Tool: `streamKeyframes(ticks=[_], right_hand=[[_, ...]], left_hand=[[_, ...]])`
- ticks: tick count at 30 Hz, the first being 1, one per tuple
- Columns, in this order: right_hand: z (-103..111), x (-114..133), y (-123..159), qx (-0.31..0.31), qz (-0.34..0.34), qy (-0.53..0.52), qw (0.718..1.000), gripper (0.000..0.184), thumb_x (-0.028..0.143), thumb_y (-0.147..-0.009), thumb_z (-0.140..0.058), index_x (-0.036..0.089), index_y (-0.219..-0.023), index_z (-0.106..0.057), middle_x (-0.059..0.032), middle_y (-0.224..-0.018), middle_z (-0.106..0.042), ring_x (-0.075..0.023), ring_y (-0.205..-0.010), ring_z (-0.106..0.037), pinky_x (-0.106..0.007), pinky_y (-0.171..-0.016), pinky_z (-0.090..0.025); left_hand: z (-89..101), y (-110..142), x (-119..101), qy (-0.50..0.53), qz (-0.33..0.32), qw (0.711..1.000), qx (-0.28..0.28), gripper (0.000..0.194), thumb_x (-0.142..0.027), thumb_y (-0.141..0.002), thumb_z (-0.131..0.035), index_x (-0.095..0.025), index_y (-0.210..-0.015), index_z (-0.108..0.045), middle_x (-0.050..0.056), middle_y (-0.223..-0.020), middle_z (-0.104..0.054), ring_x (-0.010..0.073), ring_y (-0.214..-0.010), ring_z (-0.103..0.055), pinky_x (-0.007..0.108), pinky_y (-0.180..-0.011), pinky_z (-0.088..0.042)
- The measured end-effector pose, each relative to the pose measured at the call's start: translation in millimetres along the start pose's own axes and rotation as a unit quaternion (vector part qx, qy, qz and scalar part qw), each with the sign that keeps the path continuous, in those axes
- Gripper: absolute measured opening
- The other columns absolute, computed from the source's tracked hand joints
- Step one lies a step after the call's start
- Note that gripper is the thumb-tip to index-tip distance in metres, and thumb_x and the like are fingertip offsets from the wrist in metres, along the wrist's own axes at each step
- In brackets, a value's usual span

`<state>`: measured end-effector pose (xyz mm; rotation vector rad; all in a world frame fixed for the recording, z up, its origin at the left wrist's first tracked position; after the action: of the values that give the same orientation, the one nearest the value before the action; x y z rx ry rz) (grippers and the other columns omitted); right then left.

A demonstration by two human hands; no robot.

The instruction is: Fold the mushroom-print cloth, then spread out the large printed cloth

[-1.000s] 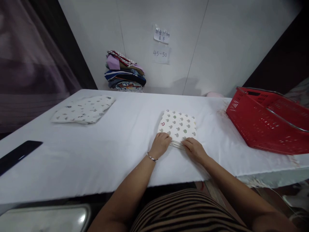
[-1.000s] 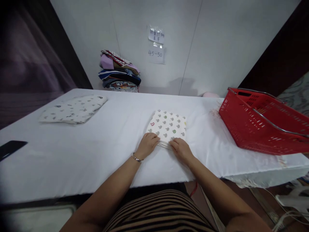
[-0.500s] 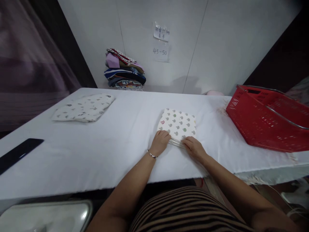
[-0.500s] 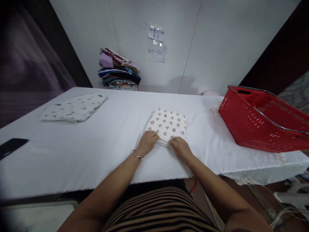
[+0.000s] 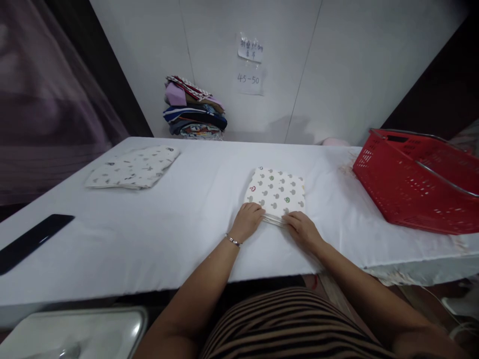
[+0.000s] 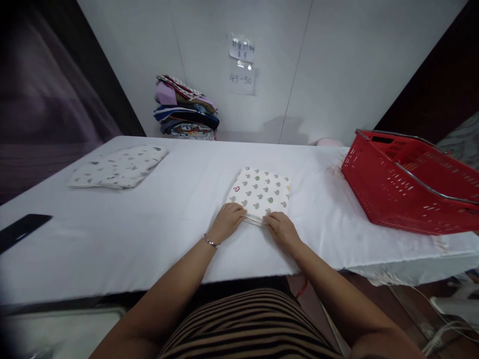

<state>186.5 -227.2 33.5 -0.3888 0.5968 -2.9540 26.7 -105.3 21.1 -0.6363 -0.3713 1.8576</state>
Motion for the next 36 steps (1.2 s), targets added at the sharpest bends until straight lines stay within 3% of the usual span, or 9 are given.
streamKeyframes(ticks=[5,12,19,26,36], right_hand=[[-2.0,-7.5,-2.4,0.019,-0.032,-0.036,0.999,0.021,0.023,-0.091,-0.048,0.021,-0.104,-0.065,-0.0070,-0.096,-0.062,-0.0203,-0.087,-0.057,-0.032,-0.075,-0.048],[-3.2,-6.9,-9.4,0.036,-0.045,0.010,0.998,0.019,0.023,-0.092,-0.047,0.020,-0.097,-0.065,-0.0059,-0.091,-0.062,-0.0190,-0.085,-0.057,-0.030,-0.073,-0.046],[0.7,-2.8,-6.9,-0.006,-0.008,0.003,1.000,0.022,0.023,-0.094,-0.043,0.017,-0.095,-0.064,-0.0083,-0.089,-0.062,-0.0205,-0.083,-0.056,-0.031,-0.072,-0.046],[-1.4,-2.2,-5.4,-0.031,0.020,0.012,0.999,0.021,0.023,-0.093,-0.043,0.019,-0.095,-0.065,-0.0080,-0.090,-0.062,-0.0206,-0.082,-0.057,-0.031,-0.071,-0.047],[-4.4,-0.2,-8.0,0.005,0.031,0.062,0.998,0.016,0.025,-0.090,-0.049,0.017,-0.096,-0.063,-0.0087,-0.089,-0.060,-0.0216,-0.081,-0.054,-0.032,-0.068,-0.044]], left_hand=[[0.4,-0.5,-0.3,-0.002,-0.003,1.000,-0.015,0.015,-0.023,-0.093,-0.046,-0.020,-0.093,-0.061,0.004,-0.091,-0.061,0.0168,-0.091,-0.055,0.034,-0.083,-0.042],[2.5,-1.1,-3.1,-0.014,-0.007,1.000,-0.023,0.014,-0.018,-0.092,-0.046,-0.020,-0.094,-0.060,0.003,-0.090,-0.061,0.0163,-0.090,-0.054,0.033,-0.082,-0.042],[0.3,-2.8,-2.7,-0.014,0.004,1.000,-0.018,0.008,-0.021,-0.088,-0.054,-0.021,-0.094,-0.059,0.003,-0.093,-0.061,0.0180,-0.093,-0.054,0.036,-0.085,-0.040],[-2.1,-6.1,-3.6,-0.049,0.003,0.999,-0.018,0.012,-0.020,-0.091,-0.050,-0.020,-0.084,-0.059,0.002,-0.087,-0.060,0.0168,-0.089,-0.052,0.035,-0.084,-0.039],[-1.3,-4.9,-2.9,-0.042,-0.001,0.999,-0.017,0.014,-0.019,-0.092,-0.046,-0.019,-0.083,-0.058,0.003,-0.088,-0.059,0.0176,-0.090,-0.050,0.035,-0.085,-0.038]])
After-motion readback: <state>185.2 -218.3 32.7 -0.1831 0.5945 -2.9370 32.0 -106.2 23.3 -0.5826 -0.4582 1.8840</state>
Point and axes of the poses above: each hand's wrist, its own y-axis away from the middle knuckle, its own z-axis out of the back of the hand, x = y × z, the point moved 4 cm from there along -y, towards the middle knuckle
